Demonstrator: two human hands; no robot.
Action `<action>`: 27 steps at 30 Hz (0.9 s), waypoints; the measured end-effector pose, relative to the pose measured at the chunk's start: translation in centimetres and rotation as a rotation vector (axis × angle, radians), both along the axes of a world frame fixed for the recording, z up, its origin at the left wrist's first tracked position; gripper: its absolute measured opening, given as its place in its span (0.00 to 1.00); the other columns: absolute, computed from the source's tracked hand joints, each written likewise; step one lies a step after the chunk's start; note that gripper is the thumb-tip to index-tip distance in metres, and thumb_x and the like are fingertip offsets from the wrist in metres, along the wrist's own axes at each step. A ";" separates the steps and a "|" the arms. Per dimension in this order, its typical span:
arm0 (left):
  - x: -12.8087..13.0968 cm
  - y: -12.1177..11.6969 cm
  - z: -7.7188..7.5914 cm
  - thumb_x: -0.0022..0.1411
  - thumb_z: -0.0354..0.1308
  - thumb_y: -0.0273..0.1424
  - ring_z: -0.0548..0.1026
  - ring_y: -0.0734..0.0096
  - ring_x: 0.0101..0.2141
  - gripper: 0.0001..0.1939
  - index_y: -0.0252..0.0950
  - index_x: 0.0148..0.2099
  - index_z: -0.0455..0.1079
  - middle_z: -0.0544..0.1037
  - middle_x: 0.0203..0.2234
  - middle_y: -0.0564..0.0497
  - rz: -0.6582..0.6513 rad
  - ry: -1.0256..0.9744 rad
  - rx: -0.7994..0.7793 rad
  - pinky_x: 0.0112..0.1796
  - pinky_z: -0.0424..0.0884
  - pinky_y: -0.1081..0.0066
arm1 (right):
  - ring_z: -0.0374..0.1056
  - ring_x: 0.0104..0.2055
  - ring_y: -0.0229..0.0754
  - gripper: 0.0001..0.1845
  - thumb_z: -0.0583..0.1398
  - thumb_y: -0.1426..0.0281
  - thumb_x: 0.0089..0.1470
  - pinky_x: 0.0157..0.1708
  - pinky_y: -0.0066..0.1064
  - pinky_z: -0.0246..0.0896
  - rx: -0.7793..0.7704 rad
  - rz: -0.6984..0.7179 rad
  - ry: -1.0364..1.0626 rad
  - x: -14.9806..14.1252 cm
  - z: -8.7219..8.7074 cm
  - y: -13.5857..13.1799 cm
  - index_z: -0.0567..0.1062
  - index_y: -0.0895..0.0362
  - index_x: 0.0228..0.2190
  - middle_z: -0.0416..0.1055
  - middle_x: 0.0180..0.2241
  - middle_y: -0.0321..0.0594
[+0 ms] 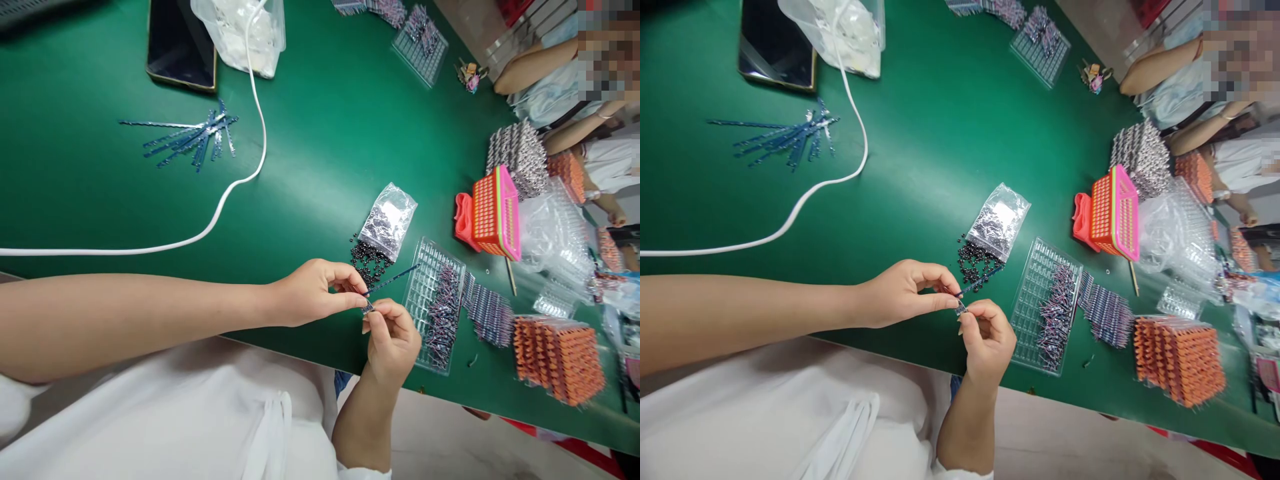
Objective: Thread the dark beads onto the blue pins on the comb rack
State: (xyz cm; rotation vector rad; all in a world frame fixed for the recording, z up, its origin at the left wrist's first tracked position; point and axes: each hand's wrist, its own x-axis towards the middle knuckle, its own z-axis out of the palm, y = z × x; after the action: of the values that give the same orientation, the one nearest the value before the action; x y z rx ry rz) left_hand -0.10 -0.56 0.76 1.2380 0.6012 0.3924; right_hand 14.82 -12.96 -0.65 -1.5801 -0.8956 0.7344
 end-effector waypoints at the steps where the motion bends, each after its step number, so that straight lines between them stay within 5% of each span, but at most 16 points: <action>1: 0.1 0.0 0.0 0.57 0.64 0.35 0.76 0.68 0.35 0.09 0.34 0.38 0.75 0.80 0.31 0.50 0.001 -0.002 -0.052 0.39 0.71 0.69 | 0.63 0.22 0.33 0.07 0.65 0.67 0.54 0.20 0.25 0.58 -0.008 0.002 0.017 0.0 0.0 0.0 0.74 0.57 0.28 0.69 0.25 0.34; 9: 0.4 0.2 -0.2 0.51 0.68 0.32 0.77 0.69 0.32 0.09 0.34 0.35 0.76 0.80 0.28 0.52 -0.020 -0.016 -0.258 0.38 0.72 0.69 | 0.63 0.21 0.32 0.07 0.65 0.66 0.53 0.19 0.25 0.57 -0.017 0.062 0.182 0.6 -0.1 0.1 0.74 0.57 0.29 0.69 0.26 0.34; 27: 0.2 0.3 0.5 0.53 0.64 0.34 0.68 0.75 0.25 0.08 0.34 0.30 0.72 0.72 0.21 0.56 -0.038 0.034 -0.129 0.27 0.63 0.74 | 0.61 0.21 0.33 0.10 0.63 0.62 0.54 0.19 0.26 0.55 -0.071 0.134 0.206 0.8 0.1 0.3 0.73 0.57 0.29 0.64 0.21 0.32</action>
State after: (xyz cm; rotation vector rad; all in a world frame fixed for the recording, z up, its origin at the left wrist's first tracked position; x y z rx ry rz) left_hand 0.05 -0.29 1.23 1.1328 0.6218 0.2966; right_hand 15.64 -12.62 -0.58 -1.4849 -0.8367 1.0147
